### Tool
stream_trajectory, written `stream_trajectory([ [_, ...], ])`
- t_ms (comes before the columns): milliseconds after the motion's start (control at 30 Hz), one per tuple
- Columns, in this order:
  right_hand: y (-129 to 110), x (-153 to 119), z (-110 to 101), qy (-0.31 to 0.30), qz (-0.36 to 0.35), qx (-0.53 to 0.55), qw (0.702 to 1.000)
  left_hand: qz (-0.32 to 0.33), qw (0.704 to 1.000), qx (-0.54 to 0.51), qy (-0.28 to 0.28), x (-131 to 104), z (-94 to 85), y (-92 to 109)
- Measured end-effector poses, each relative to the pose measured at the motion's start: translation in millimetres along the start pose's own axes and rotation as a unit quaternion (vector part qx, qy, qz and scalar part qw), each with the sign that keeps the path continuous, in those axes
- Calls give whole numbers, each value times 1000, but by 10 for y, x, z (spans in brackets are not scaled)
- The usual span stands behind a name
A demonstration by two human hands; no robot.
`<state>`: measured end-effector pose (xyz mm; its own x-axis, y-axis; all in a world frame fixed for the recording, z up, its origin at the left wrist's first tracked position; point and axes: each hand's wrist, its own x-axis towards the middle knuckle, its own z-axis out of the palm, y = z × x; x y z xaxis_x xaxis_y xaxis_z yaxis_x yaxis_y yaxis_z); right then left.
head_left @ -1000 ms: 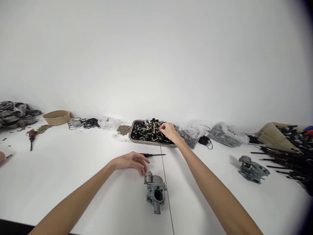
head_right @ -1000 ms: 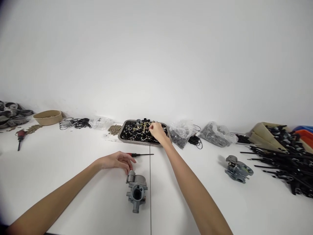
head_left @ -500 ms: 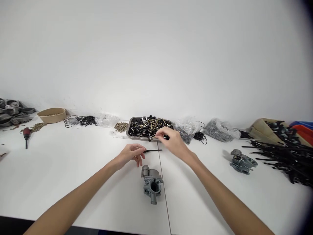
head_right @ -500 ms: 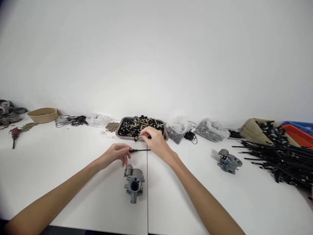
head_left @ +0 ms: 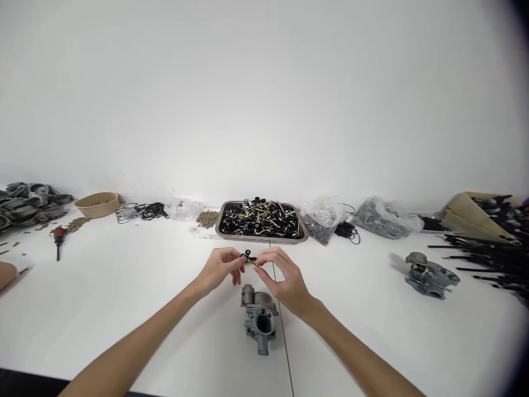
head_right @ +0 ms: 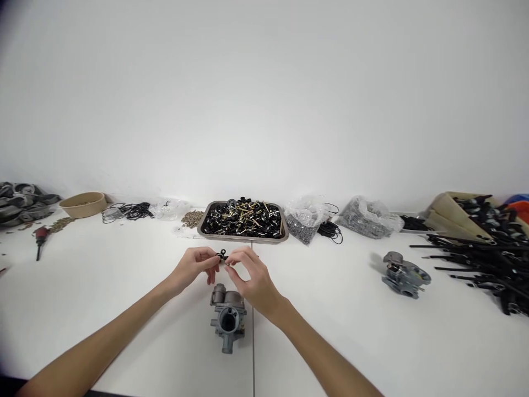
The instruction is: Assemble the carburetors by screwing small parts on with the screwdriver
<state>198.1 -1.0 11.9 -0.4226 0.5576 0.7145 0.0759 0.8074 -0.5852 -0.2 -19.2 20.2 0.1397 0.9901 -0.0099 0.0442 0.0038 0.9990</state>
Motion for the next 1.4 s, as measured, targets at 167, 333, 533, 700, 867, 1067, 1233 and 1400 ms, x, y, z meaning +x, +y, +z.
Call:
stream_trajectory([
  [167,54,-68,34,-87,201,152,964,36,985,110,125,-177,-90,196],
  [333,-9,-92,73,-218,255,296,894,-18,969,144,198,-776,-37,107],
  [533,-29,-117,127,-224,263,355,869,-62,968,121,209,-1188,224,-218],
  [700,-14,-132,132,-221,255,346,875,-55,969,127,203,-1145,329,-225],
  [867,-18,-136,134,-221,252,346,876,-51,967,144,204,-1144,304,-178],
  [1067,-11,-139,149,-215,248,344,880,-55,961,153,224,-1128,323,-141],
  [1233,-20,-152,171,-196,242,351,883,-54,950,189,243,-1170,345,-131],
  [1400,-41,-164,195,-166,240,340,894,-41,926,263,267,-1247,441,-174],
])
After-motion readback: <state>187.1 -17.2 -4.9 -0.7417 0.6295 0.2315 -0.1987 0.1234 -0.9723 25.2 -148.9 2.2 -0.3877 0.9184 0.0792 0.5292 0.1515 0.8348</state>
